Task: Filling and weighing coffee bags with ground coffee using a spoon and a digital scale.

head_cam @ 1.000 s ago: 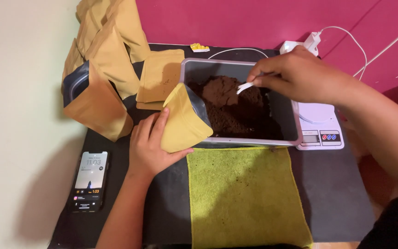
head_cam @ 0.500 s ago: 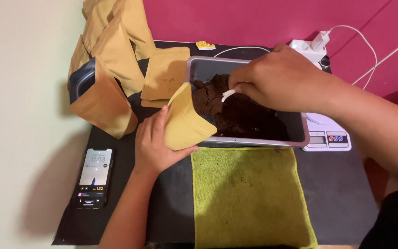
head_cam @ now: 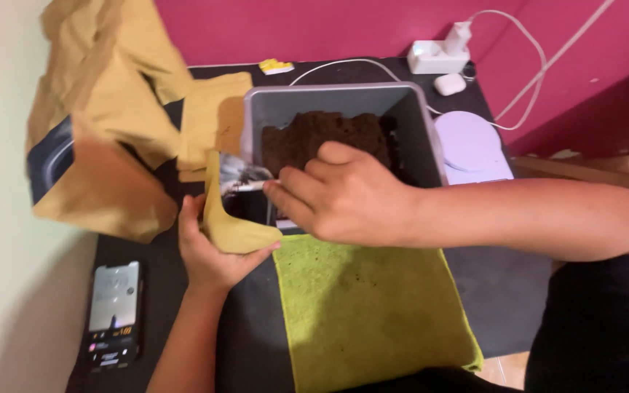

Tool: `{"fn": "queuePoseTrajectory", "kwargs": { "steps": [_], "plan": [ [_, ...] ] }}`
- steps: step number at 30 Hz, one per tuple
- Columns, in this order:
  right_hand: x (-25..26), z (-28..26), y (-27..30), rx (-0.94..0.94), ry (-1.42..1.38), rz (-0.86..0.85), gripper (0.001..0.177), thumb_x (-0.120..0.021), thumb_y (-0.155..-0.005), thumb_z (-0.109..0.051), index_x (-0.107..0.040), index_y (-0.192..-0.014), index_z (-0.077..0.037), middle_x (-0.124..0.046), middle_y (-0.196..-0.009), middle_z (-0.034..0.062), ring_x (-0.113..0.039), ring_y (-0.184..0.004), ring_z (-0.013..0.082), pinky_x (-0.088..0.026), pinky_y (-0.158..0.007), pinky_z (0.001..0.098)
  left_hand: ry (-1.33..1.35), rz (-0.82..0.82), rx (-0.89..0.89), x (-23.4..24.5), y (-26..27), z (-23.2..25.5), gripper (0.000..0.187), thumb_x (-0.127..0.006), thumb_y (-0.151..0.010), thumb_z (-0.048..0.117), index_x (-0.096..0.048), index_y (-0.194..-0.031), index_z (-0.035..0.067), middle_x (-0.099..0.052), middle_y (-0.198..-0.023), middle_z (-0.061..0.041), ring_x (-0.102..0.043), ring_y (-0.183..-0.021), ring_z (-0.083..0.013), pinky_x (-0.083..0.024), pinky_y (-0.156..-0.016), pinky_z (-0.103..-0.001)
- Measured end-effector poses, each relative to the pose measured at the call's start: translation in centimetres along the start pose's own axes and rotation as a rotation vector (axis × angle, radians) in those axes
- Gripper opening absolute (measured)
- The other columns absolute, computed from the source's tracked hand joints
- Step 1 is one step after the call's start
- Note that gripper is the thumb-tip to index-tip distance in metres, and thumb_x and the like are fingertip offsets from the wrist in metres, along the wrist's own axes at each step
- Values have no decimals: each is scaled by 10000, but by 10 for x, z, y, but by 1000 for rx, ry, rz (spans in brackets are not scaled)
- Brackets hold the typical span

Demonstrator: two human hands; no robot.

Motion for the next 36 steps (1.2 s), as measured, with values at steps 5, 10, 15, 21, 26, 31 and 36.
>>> {"fn": "queuePoseTrajectory", "kwargs": {
  "steps": [5,10,15,21,26,31,36],
  "plan": [
    [7,23,13,-78,-122,-11,200,-817,-965,-64,-752,-1153,-78,-765,-961,53,-665,-735,155,-415,-678,321,-35,30,-45,-6,6,-6,1409,-976,-468,597,-280,-1482,-91,-469,-1344,-259,-570,-1203,-424,-466,-1096,-513],
    [18,65,23,-218,-303,-4,294,-567,-948,53,-745,-1166,-33,-729,-923,107,-669,-732,269,-480,-599,438,3,65,50,-11,16,-17,1432,-997,-388,579,-311,-1460,-77,-433,-1350,-217,-521,-1252,-365,-402,-1166,-473],
    [-41,111,53,-541,-187,-411,245,-537,-926,-109,-776,-948,-159,-770,-840,-2,-705,-716,314,-475,-458,481,-100,62,122,-22,24,-28,1421,-801,-428,793,-327,-1399,-129,-419,-1331,-228,-505,-1289,-394,-380,-1180,-486],
    [-140,132,64,-688,-14,-1014,200,-558,-861,-195,-749,-909,-160,-757,-916,116,-727,-835,391,-546,-626,464,-215,57,86,-25,47,-57,1594,-795,-431,829,-155,-1537,-124,-332,-1523,-290,-427,-1463,-422,-279,-1288,-502],
    [-184,124,43,-555,61,-964,145,-617,-843,-182,-759,-865,-203,-767,-886,35,-730,-809,310,-486,-799,443,-247,59,-68,-24,46,-48,1447,-687,-581,857,-195,-1554,-94,-245,-1558,-308,-369,-1481,-434,-293,-1289,-532],
    [-234,108,48,-497,87,-997,162,-629,-872,-153,-741,-834,-265,-732,-805,-54,-673,-777,212,-412,-788,379,-369,53,-215,-18,40,-45,1442,-664,-657,916,-193,-1566,-99,-157,-1586,-252,-406,-1423,-456,-381,-1235,-588],
    [-255,103,70,-639,-120,-714,179,-644,-855,-176,-809,-842,-107,-747,-758,146,-744,-754,416,-519,-653,497,-497,-49,-393,-16,50,-69,1092,-498,-743,953,-470,-1452,123,-388,-1568,-163,-369,-1467,-368,-222,-1223,-610]
  ]
}}
Point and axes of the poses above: each hand's wrist, its own y-axis away from the middle knuckle, its own x-axis out of the back of the hand, z = x × y, the point moved 3 cm from there along -y, towards the middle knuckle
